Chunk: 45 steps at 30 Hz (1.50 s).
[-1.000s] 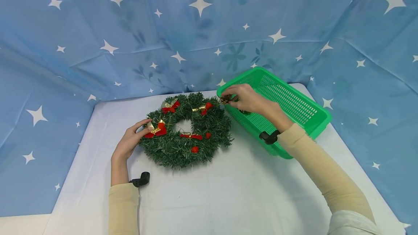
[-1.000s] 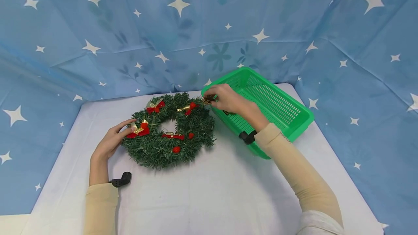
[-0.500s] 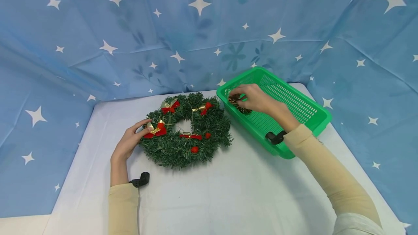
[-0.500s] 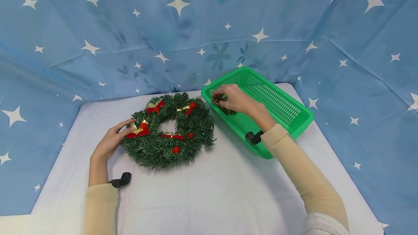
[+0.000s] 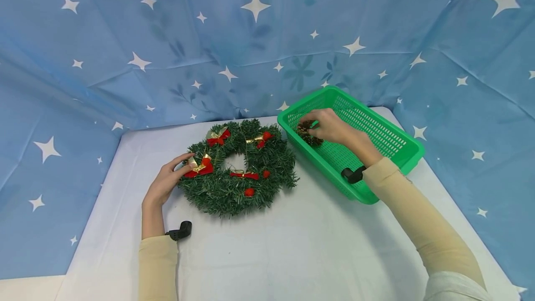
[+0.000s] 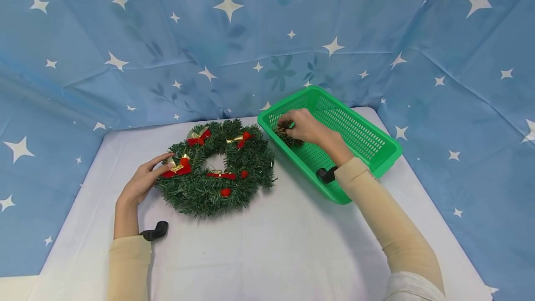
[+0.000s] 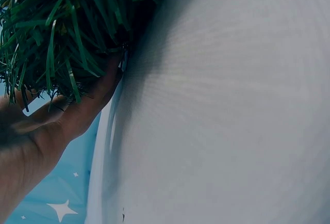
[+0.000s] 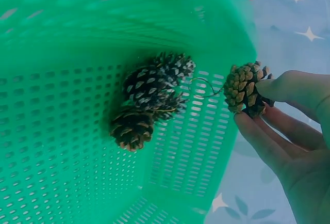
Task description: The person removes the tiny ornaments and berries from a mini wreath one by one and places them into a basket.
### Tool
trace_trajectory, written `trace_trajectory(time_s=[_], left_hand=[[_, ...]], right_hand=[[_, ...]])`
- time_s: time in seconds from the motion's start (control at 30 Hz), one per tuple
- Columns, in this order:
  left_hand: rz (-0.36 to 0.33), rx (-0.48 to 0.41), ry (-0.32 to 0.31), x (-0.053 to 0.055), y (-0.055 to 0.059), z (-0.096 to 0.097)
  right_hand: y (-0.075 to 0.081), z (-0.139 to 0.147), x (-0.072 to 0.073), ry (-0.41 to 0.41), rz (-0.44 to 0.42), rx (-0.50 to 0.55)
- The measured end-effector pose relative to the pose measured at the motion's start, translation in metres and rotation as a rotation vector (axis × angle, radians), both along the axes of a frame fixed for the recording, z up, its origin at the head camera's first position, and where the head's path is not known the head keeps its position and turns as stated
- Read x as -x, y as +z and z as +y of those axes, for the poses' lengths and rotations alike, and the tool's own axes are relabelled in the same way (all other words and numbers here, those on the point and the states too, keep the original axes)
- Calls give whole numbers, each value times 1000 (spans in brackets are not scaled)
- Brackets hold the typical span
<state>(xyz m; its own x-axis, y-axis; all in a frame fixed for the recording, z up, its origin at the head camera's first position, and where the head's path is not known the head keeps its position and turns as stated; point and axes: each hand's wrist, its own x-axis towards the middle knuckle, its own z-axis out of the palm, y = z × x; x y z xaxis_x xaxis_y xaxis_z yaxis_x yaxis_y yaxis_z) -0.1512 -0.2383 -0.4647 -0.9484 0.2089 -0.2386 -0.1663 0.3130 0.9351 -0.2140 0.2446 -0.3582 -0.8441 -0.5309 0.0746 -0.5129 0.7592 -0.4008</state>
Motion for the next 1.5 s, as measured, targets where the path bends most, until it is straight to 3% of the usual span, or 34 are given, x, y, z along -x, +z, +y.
trace_trajectory(time_s=[0.43, 0.87, 1.5], left_hand=[[-13, -4, 0, -1, -3, 1], [5, -8, 1, -1, -2, 5], [19, 9, 4, 1, -1, 0]], right_hand=[[-18, 3, 14, -46, -117, -36], [-34, 7, 23, -22, -118, -80], [-31, 3, 28, -31, -116, -66]])
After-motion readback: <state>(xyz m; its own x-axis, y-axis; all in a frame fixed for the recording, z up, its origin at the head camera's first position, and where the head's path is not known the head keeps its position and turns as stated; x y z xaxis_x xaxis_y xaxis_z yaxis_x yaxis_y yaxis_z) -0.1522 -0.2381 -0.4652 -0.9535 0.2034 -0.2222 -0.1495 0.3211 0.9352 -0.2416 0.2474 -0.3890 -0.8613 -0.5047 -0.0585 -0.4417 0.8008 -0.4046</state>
